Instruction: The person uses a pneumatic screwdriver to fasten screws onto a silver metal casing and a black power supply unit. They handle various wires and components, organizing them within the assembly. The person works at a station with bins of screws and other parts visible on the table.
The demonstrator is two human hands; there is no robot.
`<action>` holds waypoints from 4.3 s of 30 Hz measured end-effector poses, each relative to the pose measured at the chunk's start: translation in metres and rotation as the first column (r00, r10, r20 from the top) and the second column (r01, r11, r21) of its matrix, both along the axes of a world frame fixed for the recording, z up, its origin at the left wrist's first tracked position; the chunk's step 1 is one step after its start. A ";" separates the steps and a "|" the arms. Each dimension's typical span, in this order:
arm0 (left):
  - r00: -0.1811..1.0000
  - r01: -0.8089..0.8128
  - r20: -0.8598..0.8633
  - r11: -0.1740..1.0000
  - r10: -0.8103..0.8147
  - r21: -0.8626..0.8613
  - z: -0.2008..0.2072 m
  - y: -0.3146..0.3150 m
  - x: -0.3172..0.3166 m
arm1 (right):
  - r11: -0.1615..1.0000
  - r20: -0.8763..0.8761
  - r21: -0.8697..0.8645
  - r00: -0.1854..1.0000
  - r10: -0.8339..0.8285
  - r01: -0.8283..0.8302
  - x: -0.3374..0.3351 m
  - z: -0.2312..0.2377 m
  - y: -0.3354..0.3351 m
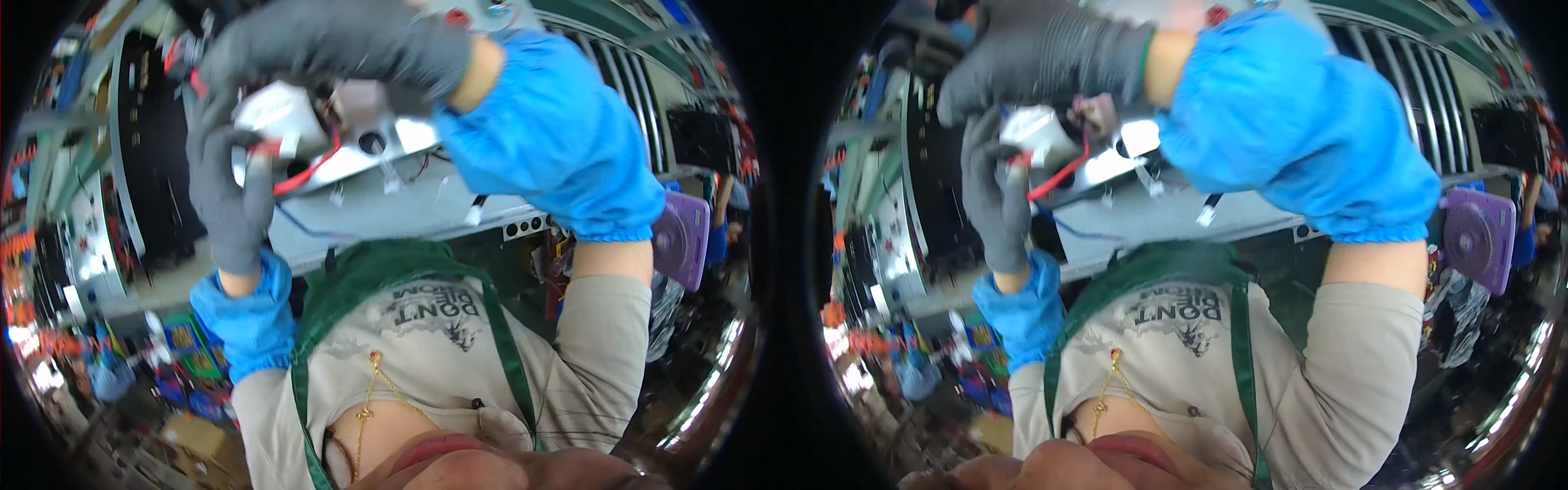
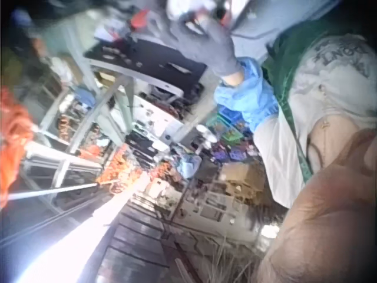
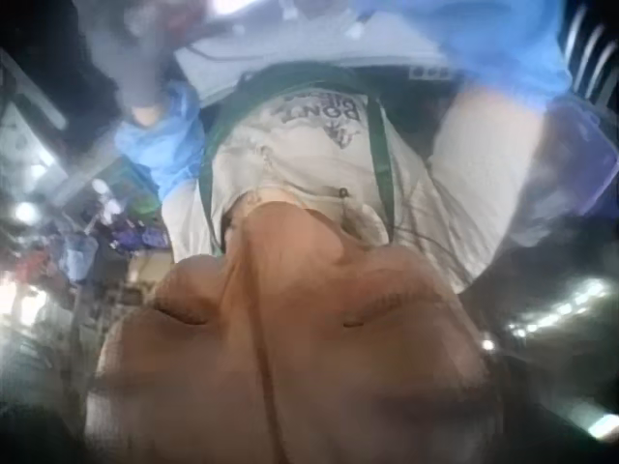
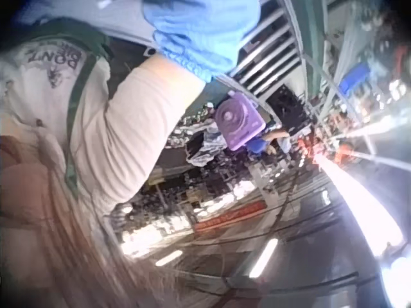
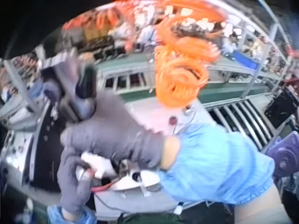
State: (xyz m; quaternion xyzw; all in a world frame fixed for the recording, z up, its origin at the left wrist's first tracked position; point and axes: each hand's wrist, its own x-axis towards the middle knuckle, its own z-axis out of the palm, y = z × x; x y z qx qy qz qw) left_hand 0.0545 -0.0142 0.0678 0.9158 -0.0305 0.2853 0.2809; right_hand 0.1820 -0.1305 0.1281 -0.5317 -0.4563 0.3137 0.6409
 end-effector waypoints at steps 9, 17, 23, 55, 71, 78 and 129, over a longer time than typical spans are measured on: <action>0.960 0.200 0.207 0.979 -0.188 -0.038 -0.013 0.014 0.009 | 0.991 -0.080 -0.086 0.990 -0.113 0.106 0.025 0.011 0.004; 0.962 0.206 -0.203 0.974 -0.184 0.094 0.030 -0.021 0.014 | 0.996 -0.133 0.055 0.989 -0.067 0.075 0.044 -0.006 0.014; 0.949 0.267 -0.234 0.934 -0.212 0.237 0.034 -0.023 0.022 | 0.912 -0.258 0.214 0.880 0.398 -0.350 0.050 0.006 -0.007; 0.991 0.039 -0.134 0.958 -0.001 0.283 0.001 0.005 0.010 | 0.971 -0.024 0.040 0.972 -0.233 0.234 0.008 0.002 -0.012; 0.992 -0.003 -0.129 0.992 0.019 0.129 -0.003 -0.001 0.010 | 0.970 0.224 0.021 0.945 -0.240 0.241 0.019 0.008 -0.029; 0.970 -0.210 -0.053 0.712 0.236 -0.670 -0.053 -0.002 -0.027 | 0.867 -0.275 0.417 0.947 -0.166 0.273 0.036 0.019 -0.029; 0.974 -0.219 -0.156 0.842 0.162 -0.494 -0.063 0.007 -0.018 | 0.962 -0.160 0.220 0.979 -0.129 0.163 0.038 -0.011 -0.009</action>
